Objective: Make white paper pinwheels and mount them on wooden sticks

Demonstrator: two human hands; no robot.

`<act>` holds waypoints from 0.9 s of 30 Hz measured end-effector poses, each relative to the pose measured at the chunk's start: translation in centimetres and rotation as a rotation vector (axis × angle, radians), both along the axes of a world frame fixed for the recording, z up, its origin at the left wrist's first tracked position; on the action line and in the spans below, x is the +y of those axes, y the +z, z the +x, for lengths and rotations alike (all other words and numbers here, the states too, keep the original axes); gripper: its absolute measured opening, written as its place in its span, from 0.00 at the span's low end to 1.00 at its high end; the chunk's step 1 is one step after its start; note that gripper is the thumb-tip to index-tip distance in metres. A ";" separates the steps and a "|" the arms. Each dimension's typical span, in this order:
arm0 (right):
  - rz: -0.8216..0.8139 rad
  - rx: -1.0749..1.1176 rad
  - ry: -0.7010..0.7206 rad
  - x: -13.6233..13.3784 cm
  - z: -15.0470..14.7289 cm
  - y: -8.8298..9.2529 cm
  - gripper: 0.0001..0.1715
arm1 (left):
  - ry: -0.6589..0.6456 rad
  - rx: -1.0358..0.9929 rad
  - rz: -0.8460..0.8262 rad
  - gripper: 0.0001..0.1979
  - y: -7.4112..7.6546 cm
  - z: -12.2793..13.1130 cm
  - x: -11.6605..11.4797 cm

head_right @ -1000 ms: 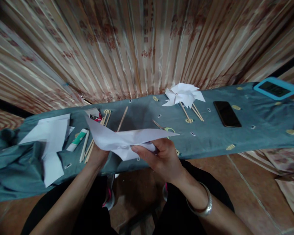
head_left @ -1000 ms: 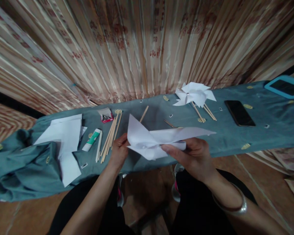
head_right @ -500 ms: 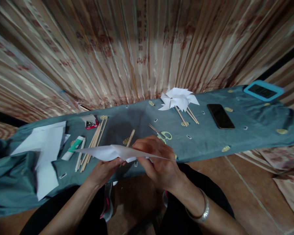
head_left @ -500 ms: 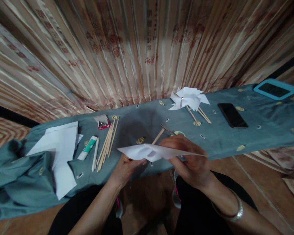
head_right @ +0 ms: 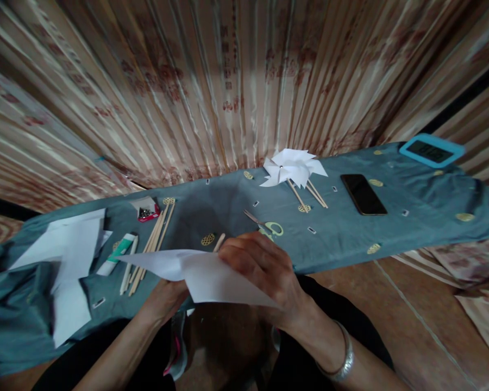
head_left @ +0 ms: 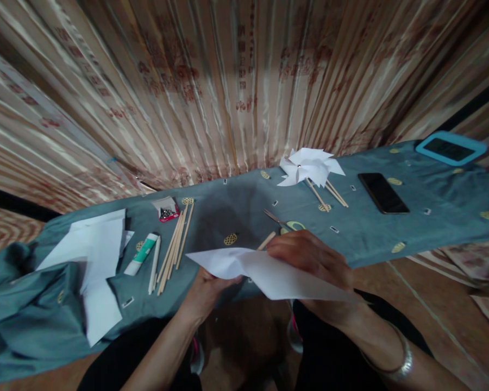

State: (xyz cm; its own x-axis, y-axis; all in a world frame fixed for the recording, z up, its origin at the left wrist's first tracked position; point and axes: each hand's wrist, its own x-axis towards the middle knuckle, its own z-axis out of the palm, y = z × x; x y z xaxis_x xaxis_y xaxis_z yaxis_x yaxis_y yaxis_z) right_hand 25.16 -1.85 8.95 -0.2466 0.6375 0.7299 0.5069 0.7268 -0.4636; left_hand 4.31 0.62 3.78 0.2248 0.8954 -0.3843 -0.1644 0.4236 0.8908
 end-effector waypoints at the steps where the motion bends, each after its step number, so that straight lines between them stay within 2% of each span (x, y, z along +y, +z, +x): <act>1: -0.004 -0.001 0.002 0.0 0.0 -0.1 0.17 | 0.000 -0.001 0.002 0.17 0.0 0.0 0.0; 6: 0.021 0.008 -0.015 0.0 0.1 -0.3 0.21 | 0.013 -0.022 0.018 0.17 0.1 0.1 0.2; 13: 0.014 -0.002 -0.032 0.0 0.0 -0.2 0.21 | 0.041 -0.005 -0.004 0.20 0.2 0.1 0.1; 20: 0.037 -0.015 -0.039 0.0 0.1 -0.2 0.26 | 0.012 -0.036 -0.002 0.15 -0.4 -0.2 0.2; 27: 0.032 -0.012 -0.046 0.0 0.0 0.3 0.23 | -0.027 -0.034 -0.025 0.13 -1.4 -0.6 0.0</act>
